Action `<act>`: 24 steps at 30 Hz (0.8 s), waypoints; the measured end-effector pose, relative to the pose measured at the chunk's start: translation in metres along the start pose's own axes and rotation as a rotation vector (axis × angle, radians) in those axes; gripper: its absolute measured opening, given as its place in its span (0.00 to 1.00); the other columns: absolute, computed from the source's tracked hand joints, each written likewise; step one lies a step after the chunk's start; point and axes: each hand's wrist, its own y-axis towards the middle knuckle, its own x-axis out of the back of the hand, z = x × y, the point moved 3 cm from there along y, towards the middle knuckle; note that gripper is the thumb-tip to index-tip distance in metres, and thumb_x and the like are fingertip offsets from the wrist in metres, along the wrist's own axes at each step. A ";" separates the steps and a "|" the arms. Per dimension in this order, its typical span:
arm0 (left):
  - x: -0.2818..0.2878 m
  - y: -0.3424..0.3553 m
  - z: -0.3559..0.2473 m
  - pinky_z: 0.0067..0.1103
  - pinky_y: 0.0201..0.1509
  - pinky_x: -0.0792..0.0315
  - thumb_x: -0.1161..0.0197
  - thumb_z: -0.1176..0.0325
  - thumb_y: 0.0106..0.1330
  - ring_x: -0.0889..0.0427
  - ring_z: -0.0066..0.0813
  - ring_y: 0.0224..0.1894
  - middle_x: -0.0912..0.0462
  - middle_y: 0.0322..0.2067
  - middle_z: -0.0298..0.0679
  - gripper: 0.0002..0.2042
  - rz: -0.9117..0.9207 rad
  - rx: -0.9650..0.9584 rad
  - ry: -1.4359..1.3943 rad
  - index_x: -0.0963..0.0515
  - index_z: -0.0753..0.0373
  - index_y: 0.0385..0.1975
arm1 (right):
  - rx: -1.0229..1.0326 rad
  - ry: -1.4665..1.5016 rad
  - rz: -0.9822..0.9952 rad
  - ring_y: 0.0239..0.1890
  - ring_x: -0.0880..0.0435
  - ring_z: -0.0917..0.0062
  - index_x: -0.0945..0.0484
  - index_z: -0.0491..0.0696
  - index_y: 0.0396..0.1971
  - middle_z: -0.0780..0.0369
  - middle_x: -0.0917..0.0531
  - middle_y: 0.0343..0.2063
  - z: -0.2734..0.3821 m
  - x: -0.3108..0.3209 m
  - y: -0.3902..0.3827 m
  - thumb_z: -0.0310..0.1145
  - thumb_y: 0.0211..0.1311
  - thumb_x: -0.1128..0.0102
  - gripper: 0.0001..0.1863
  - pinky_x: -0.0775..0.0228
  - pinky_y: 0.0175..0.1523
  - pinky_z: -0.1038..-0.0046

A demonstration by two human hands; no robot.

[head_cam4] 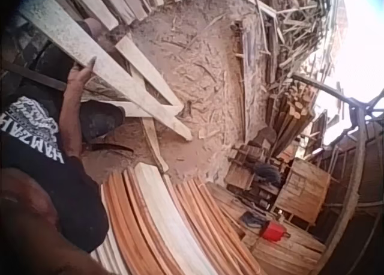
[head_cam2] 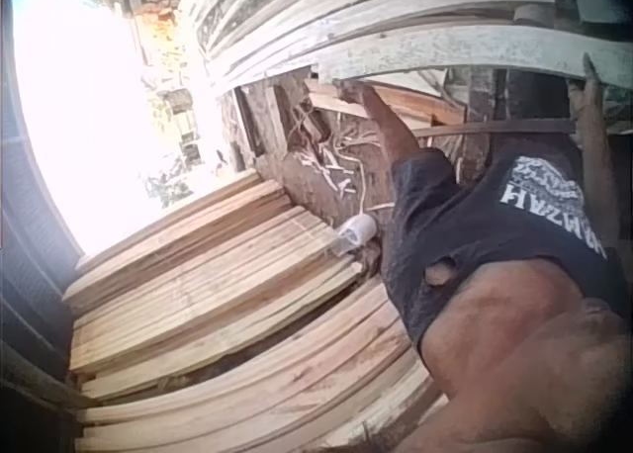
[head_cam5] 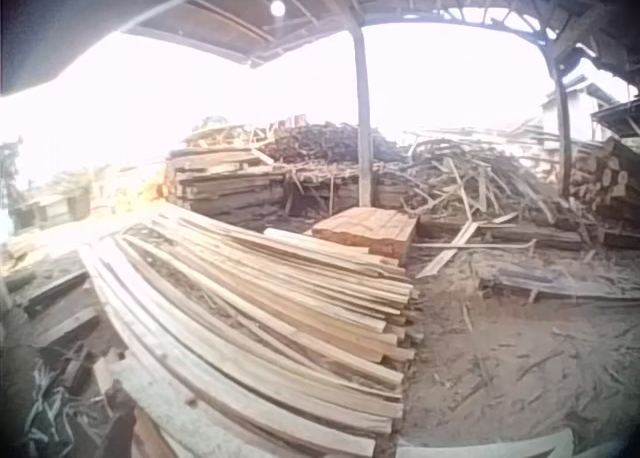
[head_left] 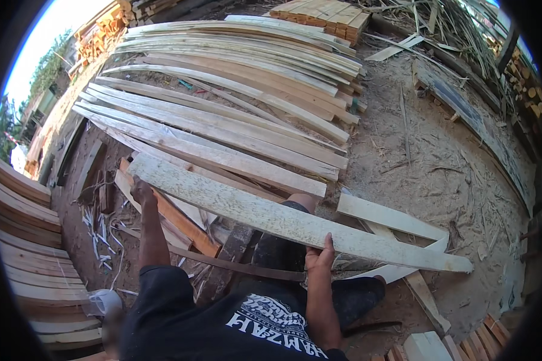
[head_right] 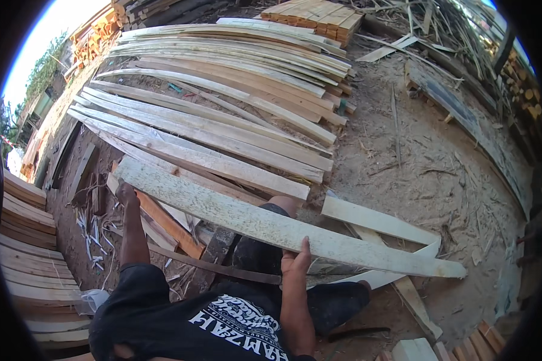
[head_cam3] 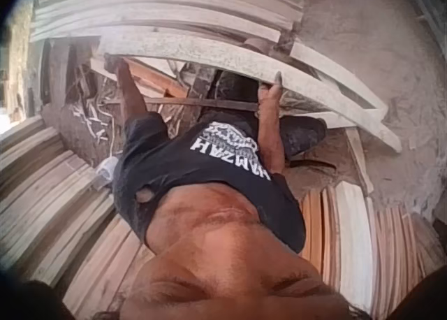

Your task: The person saws through several wooden planks using a hand saw while sitting on the ground in a workshop.

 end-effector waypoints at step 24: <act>0.063 -0.157 0.111 0.41 0.31 0.21 0.39 0.66 0.62 0.19 0.41 0.25 0.23 0.35 0.46 0.16 0.343 0.582 -0.345 0.33 0.66 0.44 | 0.593 -2.359 0.786 0.29 0.16 0.62 0.18 0.47 0.30 0.56 0.16 0.26 0.117 -0.025 -0.065 0.52 0.34 0.23 0.27 0.25 0.36 0.62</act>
